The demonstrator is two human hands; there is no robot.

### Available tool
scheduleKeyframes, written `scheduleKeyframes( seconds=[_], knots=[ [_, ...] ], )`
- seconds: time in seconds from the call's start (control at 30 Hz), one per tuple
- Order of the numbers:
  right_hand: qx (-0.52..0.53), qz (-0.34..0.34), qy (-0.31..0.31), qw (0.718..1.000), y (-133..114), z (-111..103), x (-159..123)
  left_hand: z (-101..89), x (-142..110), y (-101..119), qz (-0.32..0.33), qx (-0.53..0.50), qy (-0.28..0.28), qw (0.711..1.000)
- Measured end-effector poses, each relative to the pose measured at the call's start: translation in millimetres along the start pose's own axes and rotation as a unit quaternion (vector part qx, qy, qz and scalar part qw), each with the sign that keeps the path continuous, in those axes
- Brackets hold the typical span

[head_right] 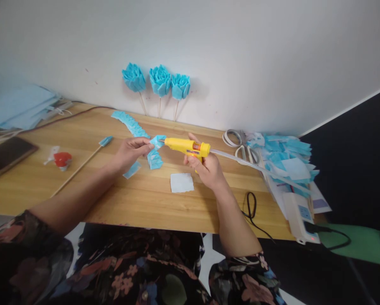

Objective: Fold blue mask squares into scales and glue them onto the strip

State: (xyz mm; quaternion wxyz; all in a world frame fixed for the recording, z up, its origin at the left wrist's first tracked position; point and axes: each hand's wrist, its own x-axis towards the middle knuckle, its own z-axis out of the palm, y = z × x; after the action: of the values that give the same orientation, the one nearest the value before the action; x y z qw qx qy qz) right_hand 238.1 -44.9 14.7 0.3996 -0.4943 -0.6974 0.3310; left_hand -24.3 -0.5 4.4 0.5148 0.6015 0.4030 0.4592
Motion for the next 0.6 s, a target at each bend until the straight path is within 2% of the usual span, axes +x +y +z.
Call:
scheduleKeyframes(
  seconds=[0.2, 0.3, 0.47, 0.6],
  knots=[
    [-0.034, -0.005, -0.023, 0.999, -1.6, 2.4, 0.0, 0.6, 0.0, -1.8, 0.005, -0.004, -0.008, 1.000],
    [-0.039, -0.005, -0.011, 0.999, -0.5, -0.1, 0.7, 0.8, 0.4, -3.4, 0.011, -0.006, -0.001, 1.000],
    [0.003, -0.015, 0.031, 0.999, 0.0, -5.1, 1.9, 0.4, 0.4, -2.1, 0.008, -0.014, 0.008, 1.000],
    [0.034, -0.014, 0.019, 0.999, -2.4, -5.2, 1.3, 0.7, 0.0, 1.8, -0.003, -0.028, 0.007, 1.000]
  ],
)
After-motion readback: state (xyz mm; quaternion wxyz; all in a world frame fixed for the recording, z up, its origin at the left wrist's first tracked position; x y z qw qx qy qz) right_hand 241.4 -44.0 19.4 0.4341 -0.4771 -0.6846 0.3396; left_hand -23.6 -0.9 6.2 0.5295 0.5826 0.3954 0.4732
